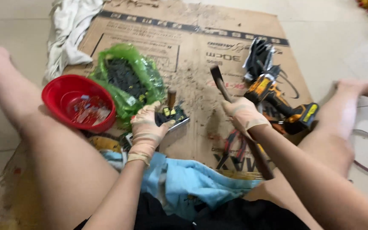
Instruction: The person sits on the floor and uses a hammer to break apart a small electronic device. They then use a screwdriver to pry off and remove components from the circuit board, placing the removed pieces into a red bowl.
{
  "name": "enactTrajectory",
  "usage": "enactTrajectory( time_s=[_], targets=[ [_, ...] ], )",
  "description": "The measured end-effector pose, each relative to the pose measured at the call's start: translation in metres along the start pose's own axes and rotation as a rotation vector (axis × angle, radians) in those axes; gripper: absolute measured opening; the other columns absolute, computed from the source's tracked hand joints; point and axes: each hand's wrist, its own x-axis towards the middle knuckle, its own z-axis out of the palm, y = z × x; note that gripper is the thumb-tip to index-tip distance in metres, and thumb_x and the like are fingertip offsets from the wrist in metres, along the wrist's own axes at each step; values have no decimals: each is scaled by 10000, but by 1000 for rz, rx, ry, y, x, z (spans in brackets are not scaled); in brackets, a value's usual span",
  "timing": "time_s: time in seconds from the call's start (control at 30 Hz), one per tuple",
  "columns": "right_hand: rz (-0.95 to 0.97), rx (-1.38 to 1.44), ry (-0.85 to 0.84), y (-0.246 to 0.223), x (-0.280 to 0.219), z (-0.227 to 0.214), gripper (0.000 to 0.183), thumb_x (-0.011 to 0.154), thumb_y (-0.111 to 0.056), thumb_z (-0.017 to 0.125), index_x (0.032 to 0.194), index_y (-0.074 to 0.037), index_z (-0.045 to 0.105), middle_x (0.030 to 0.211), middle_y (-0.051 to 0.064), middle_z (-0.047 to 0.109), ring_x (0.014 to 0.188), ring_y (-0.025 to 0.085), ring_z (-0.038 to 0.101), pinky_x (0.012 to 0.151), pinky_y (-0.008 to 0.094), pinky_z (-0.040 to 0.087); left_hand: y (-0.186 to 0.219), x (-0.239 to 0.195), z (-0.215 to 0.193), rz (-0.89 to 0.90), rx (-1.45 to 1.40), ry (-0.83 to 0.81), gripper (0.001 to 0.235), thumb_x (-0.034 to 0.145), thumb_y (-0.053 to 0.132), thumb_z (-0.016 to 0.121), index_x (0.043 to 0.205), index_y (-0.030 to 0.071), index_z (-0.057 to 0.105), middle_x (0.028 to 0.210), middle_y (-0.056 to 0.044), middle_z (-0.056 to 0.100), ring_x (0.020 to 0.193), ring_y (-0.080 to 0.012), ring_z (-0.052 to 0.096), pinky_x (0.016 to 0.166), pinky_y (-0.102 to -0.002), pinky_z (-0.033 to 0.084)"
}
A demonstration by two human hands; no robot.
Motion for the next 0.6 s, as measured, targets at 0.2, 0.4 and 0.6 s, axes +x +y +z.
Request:
enactTrajectory(
  time_s=[0.2,0.4,0.6],
  targets=[
    [-80,-236,-77,-24,-55,-13,515,952,-409,590,1213,21,699,1110,235,738,1089,347,710,912,472,590,9,-3,-27,-55,303,-346,1139,607,768,754,1556,297,336,1499,69,436,1484,-164,303,1217,-424,302],
    [-371,-120,14,-117,-69,-32,516,958,-484,458,1043,-45,717,1020,214,721,1021,350,706,880,467,584,2,-1,-14,5,395,-365,1096,646,799,706,1538,272,346,1459,65,462,1468,-172,312,1179,-481,332],
    [-589,-745,-435,-186,-84,-20,452,960,-354,446,1295,-97,607,1133,159,701,1055,323,709,895,449,611,8,-3,-24,21,410,-396,1099,688,820,676,1542,223,328,1419,41,472,1382,-175,404,1120,-490,386]
  ],
)
